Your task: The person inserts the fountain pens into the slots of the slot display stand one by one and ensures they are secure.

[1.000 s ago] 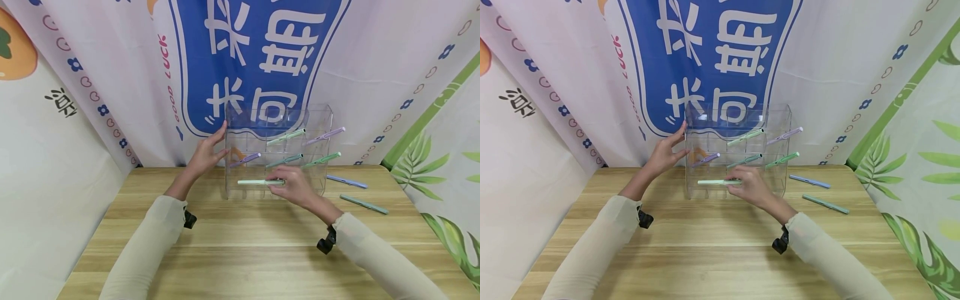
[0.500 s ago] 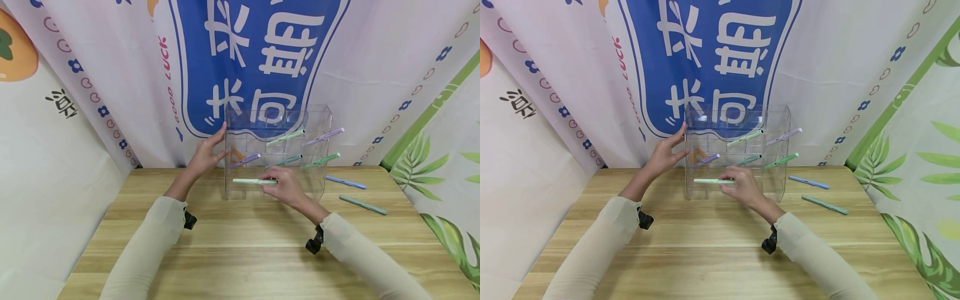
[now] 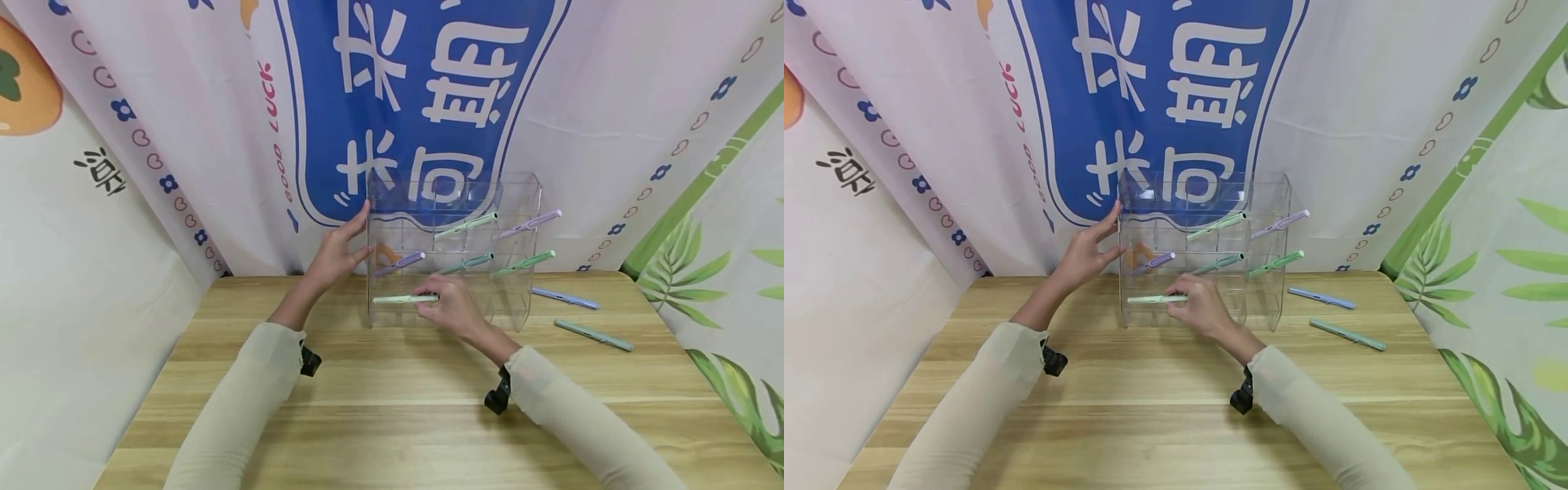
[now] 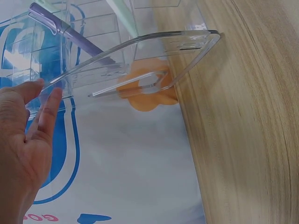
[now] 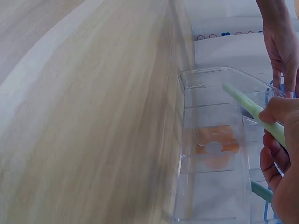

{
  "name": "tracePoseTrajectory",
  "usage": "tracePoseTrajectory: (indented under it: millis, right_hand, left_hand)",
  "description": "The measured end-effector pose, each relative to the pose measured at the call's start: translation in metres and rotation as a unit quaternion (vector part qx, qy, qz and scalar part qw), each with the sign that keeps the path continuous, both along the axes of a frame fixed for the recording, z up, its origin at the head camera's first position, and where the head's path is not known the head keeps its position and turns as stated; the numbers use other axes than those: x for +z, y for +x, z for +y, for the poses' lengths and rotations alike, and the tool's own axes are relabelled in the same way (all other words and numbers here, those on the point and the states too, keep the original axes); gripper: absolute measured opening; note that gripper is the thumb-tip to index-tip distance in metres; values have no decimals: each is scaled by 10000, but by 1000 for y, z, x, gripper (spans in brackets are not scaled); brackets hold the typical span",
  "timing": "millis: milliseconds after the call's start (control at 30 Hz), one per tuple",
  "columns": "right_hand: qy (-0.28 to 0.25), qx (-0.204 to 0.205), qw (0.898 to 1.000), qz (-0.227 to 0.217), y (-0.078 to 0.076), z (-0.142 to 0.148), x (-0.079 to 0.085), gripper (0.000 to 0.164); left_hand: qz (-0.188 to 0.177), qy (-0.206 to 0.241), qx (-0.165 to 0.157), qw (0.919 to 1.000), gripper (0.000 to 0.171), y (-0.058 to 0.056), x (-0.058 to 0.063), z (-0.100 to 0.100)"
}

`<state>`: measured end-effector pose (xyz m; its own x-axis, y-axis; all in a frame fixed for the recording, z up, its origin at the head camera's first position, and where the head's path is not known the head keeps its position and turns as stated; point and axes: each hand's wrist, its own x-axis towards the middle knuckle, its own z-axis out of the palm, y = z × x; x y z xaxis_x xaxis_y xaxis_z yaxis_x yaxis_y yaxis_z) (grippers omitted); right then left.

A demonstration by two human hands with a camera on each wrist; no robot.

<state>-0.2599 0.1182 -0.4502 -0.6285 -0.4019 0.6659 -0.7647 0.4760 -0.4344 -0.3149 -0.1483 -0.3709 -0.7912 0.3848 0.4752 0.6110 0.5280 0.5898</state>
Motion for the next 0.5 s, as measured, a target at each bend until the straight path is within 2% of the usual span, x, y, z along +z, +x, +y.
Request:
tracePoseTrajectory:
  millis: [200,500]
  right_hand:
    - [-186,101,9997,-130,-1,-8,-6,18]
    - [-126,-80,9989,-446,1,-15,-14,18]
  left_hand:
    - [17,-37,41,10000,88,0,0,0]
    - [-8,-44,71,10000,88,0,-1,-1]
